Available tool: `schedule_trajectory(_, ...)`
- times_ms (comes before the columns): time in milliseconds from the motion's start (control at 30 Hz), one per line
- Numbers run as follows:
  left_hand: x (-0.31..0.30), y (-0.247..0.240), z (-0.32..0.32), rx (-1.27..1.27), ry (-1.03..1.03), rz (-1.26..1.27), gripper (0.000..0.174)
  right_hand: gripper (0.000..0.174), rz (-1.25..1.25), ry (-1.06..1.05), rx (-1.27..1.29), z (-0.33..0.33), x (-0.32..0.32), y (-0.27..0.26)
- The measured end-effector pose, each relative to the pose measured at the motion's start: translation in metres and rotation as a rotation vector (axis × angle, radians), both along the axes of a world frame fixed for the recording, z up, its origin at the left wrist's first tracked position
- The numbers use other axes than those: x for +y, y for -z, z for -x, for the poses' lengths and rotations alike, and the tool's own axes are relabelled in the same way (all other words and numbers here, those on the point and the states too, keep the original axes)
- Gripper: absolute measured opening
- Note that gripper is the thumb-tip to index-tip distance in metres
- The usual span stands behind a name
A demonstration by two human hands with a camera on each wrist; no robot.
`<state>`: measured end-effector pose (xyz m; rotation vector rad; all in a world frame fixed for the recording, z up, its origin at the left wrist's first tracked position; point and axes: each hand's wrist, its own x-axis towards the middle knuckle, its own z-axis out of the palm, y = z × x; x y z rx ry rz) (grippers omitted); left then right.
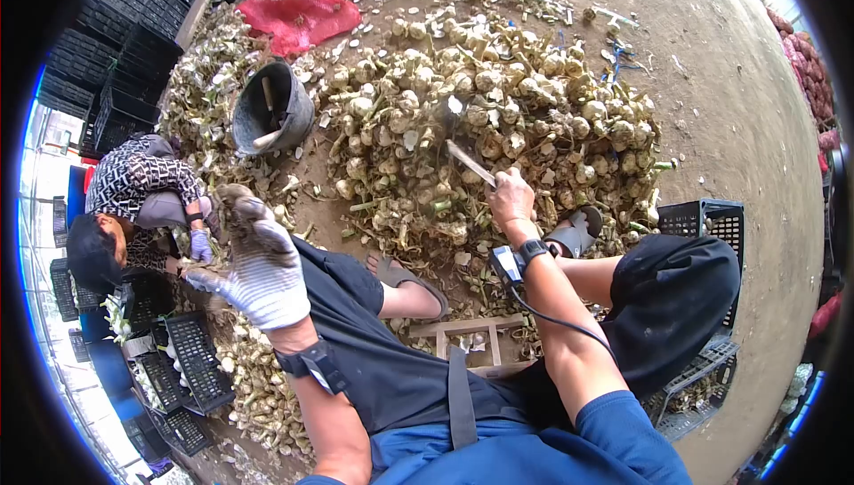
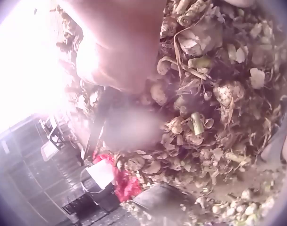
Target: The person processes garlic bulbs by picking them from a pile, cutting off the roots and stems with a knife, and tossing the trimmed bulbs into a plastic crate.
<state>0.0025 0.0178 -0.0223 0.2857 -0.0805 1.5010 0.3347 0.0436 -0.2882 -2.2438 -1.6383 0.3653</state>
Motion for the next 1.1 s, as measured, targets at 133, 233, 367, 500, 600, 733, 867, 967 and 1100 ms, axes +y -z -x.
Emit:
schedule_trajectory(133,0.007,0.012,0.003,0.087,0.025,0.098,0.082,0.022,0.068,-0.174,-0.105,0.011,0.032,0.014)
schedule_trajectory(233,0.012,0.009,0.002,0.123,0.02,0.134,0.077,0.021,0.17,-0.186,-0.153,0.021,0.042,0.034)
schedule_trajectory(367,0.012,0.015,-0.001,0.124,-0.052,0.167,0.085,0.021,0.204,-0.151,-0.234,0.036,0.047,0.054)
schedule_trajectory(500,0.01,0.017,0.0,0.212,-0.069,0.159,0.076,0.022,0.167,-0.172,-0.191,0.037,0.044,0.058)
schedule_trajectory(600,0.012,0.019,-0.001,0.248,-0.06,0.182,0.075,0.016,0.043,-0.182,-0.099,0.041,0.031,0.046)
schedule_trajectory(733,0.014,0.022,-0.006,0.468,-0.026,0.252,0.064,0.022,-0.182,-0.13,0.066,0.046,0.011,0.011)
schedule_trajectory(867,0.017,0.034,-0.017,0.883,-0.014,0.368,0.046,0.026,-0.42,-0.095,0.255,0.063,0.019,-0.049)
schedule_trajectory(967,0.018,0.05,-0.036,1.201,-0.128,0.416,0.039,0.026,-0.504,-0.188,0.464,0.081,0.022,-0.109)
schedule_trajectory(1100,0.014,0.04,-0.055,1.452,-0.039,0.219,0.051,0.024,-0.641,-0.342,0.781,0.1,0.006,-0.191)
